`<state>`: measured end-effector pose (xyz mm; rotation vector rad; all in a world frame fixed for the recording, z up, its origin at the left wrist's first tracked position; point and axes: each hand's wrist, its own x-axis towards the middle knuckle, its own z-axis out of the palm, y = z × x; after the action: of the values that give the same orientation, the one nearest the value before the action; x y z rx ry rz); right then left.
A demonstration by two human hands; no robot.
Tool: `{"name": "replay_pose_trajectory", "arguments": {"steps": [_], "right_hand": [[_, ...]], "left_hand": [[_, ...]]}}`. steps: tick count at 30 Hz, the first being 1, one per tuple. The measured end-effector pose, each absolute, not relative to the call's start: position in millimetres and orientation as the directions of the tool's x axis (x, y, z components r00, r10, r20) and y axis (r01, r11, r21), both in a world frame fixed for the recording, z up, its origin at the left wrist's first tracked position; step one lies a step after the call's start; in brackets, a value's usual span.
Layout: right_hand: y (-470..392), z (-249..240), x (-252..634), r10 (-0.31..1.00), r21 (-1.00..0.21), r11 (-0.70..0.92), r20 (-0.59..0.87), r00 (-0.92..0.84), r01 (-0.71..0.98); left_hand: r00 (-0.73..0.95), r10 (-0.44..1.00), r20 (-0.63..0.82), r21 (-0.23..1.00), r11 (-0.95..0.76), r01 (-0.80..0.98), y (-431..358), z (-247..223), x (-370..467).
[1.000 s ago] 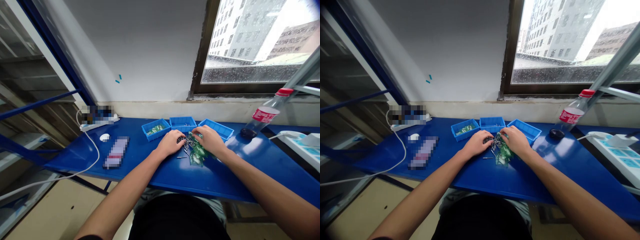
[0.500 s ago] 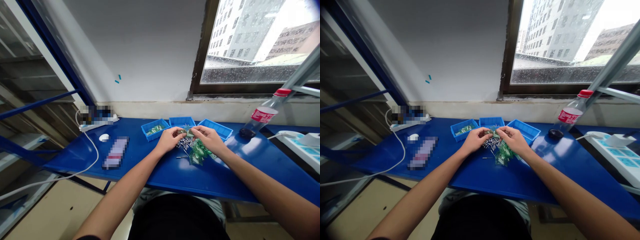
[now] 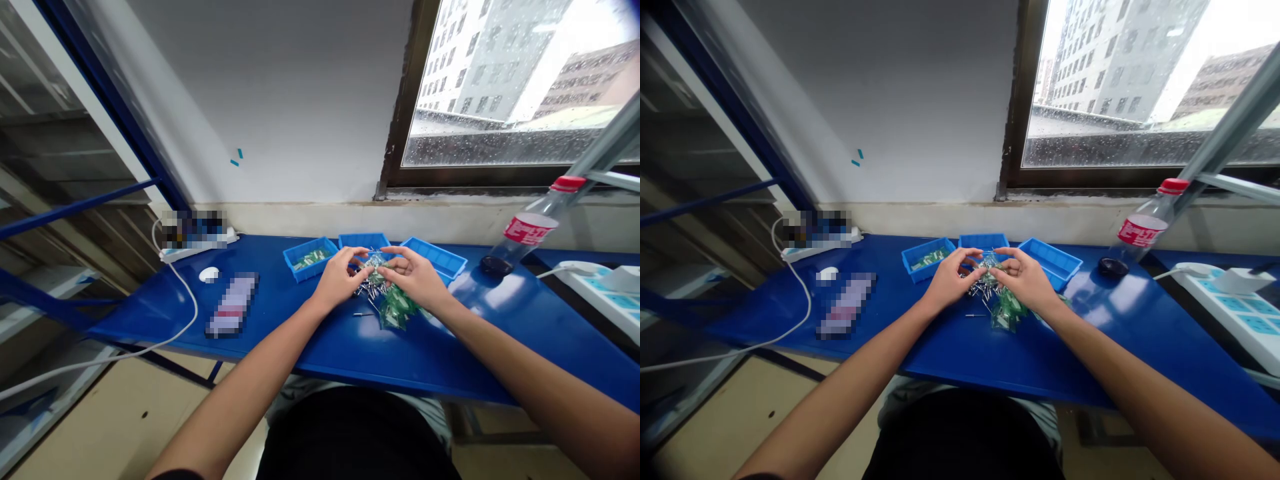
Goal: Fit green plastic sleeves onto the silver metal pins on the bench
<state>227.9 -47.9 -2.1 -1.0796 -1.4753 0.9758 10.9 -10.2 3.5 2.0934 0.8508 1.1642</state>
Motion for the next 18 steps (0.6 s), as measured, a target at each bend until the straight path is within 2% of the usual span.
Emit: {"name": "replay_pose_trajectory", "arguments": {"steps": [3, 5, 10, 14, 18], "right_hand": [[-50.3, -0.9, 225.4, 0.969, -0.967, 0.238, 0.229, -0.09, 0.096], [-52.7, 1.3, 223.2, 0.971, -0.972, 0.226, 0.22, -0.096, 0.058], [-56.9, 4.1, 219.8, 0.962, -0.965, 0.258, 0.252, -0.104, 0.043], [-55.5, -1.4, 221.7, 0.933, -0.905, 0.359, 0.357, -0.053, 0.228], [-55.1, -1.5, 225.3, 0.88, -0.798, 0.442, 0.475, -0.024, 0.409]], "left_hand": [[0.461, 0.635, 0.62, 0.561, -0.769, 0.305, -10.7, 2.9, 10.0], [0.512, 0.591, 0.624, 0.509, -0.804, 0.308, -11.4, 3.1, 9.8], [0.507, 0.638, 0.58, 0.615, -0.751, 0.241, -12.1, 6.7, 8.8], [0.475, 0.713, 0.515, 0.677, -0.679, 0.285, -12.2, 9.1, 8.5], [0.479, 0.741, 0.471, 0.752, -0.621, 0.221, -14.2, 7.9, 10.4]]}}
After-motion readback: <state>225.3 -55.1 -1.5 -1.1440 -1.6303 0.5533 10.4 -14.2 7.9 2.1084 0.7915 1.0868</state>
